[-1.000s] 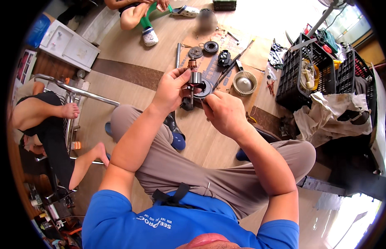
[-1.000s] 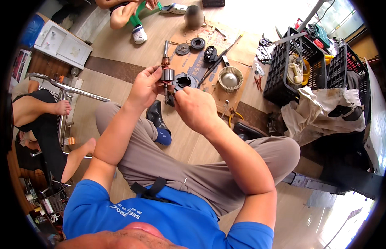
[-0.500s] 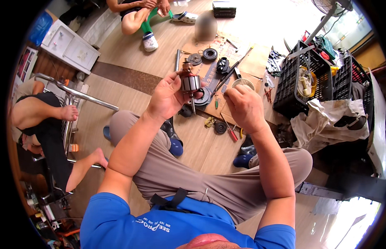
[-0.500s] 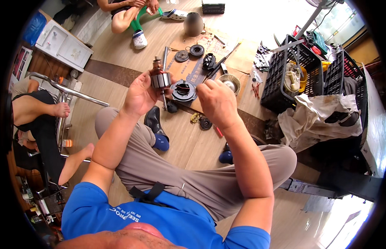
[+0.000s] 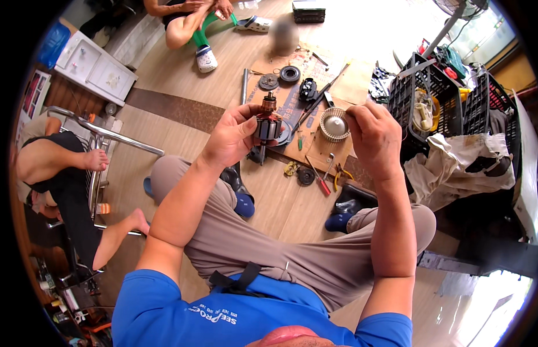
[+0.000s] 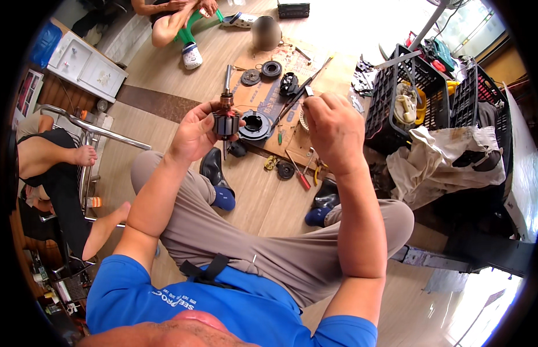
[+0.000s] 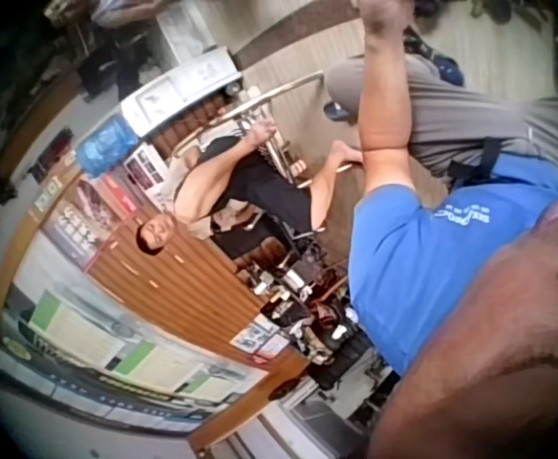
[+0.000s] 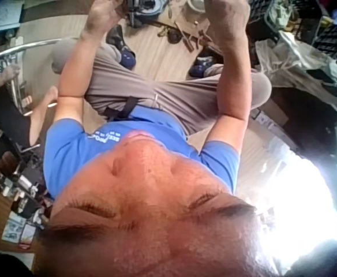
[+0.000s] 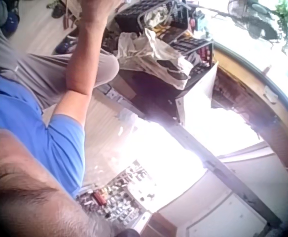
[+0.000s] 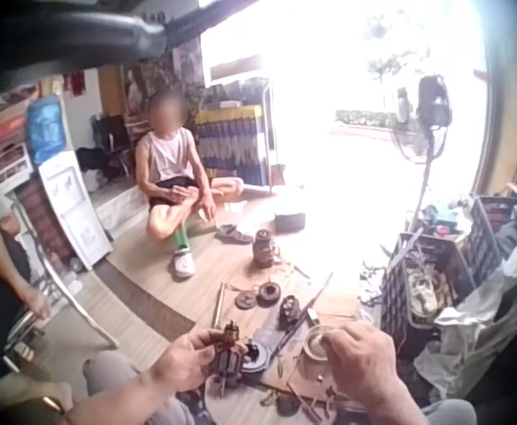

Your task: The person disassembles and handles the internal components of a fan motor by hand while sitting on the floor, using pliers to manipulate small wires and parts.

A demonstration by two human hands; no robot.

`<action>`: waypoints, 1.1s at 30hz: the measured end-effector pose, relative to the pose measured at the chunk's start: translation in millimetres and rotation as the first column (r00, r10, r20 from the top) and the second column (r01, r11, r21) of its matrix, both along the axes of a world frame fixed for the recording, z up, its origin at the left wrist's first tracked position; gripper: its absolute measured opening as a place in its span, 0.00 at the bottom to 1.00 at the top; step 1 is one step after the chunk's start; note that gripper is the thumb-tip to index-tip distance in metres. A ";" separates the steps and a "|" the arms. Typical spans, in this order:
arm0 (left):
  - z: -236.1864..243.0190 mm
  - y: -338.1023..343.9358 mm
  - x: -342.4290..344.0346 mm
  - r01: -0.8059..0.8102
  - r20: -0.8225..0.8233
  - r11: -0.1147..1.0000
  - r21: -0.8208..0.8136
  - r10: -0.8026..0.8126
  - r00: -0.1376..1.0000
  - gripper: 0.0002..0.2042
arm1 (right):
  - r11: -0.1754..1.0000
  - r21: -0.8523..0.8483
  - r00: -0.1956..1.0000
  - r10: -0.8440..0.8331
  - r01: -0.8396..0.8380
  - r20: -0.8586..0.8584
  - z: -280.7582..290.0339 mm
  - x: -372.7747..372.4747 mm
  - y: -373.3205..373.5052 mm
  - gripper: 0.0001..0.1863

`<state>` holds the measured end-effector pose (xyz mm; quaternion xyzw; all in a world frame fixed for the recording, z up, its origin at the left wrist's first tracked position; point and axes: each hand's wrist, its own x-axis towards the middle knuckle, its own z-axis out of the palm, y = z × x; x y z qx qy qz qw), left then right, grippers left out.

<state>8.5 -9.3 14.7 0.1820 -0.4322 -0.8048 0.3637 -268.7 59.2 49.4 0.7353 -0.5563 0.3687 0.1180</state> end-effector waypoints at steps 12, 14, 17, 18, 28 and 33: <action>-11.0 -2.5 -4.8 -0.197 0.172 0.980 -0.003 0.195 0.966 0.17 | 0.998 0.065 0.998 0.020 -0.016 -0.064 10.3 3.3 10.7 0.05; -3.7 -4.0 -7.8 -0.238 0.177 0.971 -0.012 0.237 0.955 0.15 | 0.996 0.092 0.999 0.026 -0.023 -0.036 11.7 1.4 9.8 0.05; -4.4 -7.8 -6.9 -0.299 0.185 0.954 -0.028 0.299 0.936 0.13 | 0.978 0.207 0.999 0.005 -0.014 0.045 0.7 -15.4 4.8 0.03; -8.1 -9.3 0.3 -0.308 0.208 0.950 -0.048 0.311 0.928 0.13 | 0.978 0.196 0.993 0.051 -0.071 0.106 -5.3 -20.6 0.5 0.04; -10.8 -9.4 8.6 -0.286 0.441 0.931 -0.225 0.360 0.822 0.13 | 0.919 0.395 0.999 -0.009 -0.006 0.034 -21.9 -57.4 -1.0 0.07; -19.2 -21.6 19.1 -0.361 0.432 0.918 -0.164 0.396 0.810 0.12 | 0.899 0.418 0.988 -0.151 0.129 0.020 -37.7 -73.9 -3.5 0.10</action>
